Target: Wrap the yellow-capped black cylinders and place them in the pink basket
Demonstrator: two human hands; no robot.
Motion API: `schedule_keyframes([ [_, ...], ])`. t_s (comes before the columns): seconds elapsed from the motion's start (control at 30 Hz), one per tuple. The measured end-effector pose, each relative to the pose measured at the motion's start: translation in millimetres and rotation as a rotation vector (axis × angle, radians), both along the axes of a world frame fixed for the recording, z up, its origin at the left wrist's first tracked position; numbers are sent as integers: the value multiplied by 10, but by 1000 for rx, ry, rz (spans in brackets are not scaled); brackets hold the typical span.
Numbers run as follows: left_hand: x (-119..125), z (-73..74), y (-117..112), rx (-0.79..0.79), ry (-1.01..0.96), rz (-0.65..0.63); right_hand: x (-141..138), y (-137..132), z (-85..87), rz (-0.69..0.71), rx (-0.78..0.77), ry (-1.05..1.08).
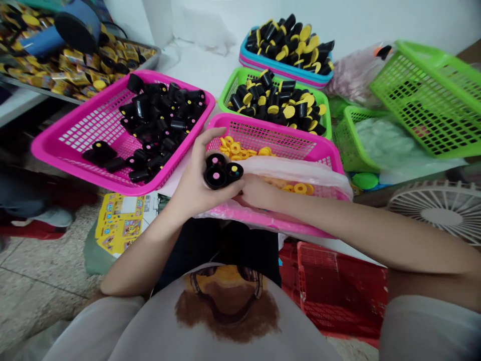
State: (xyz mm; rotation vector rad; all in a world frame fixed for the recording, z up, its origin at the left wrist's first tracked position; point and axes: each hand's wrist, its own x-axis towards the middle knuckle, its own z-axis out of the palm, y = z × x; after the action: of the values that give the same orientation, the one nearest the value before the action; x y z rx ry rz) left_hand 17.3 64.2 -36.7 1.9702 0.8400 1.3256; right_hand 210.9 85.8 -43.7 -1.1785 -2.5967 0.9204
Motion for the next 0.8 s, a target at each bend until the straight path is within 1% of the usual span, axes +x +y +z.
schedule_keyframes([
  [0.1,-8,7,2,6,-4,4,118,-44,143,-6,-40,1],
  [0.23,3,20,-11,9,4,44,296,-166,331,-30,-36,173],
  [0.4,37,60,-48,-3,34,119,508,-304,594,-132,-56,302],
  [0.47,53,90,-66,-11,43,134,560,-313,690,-174,-69,362],
  [0.53,72,130,-86,-40,58,145,570,-293,786,-189,-47,391],
  [0.57,81,152,-95,-57,71,147,555,-275,835,-180,-11,393],
  [0.63,98,189,-109,-74,95,147,492,-227,928,-116,101,373],
  [0.73,115,214,-113,-52,85,147,358,-156,1028,43,313,260],
  [0.8,125,211,-112,-53,70,143,276,-126,1050,133,464,191],
])
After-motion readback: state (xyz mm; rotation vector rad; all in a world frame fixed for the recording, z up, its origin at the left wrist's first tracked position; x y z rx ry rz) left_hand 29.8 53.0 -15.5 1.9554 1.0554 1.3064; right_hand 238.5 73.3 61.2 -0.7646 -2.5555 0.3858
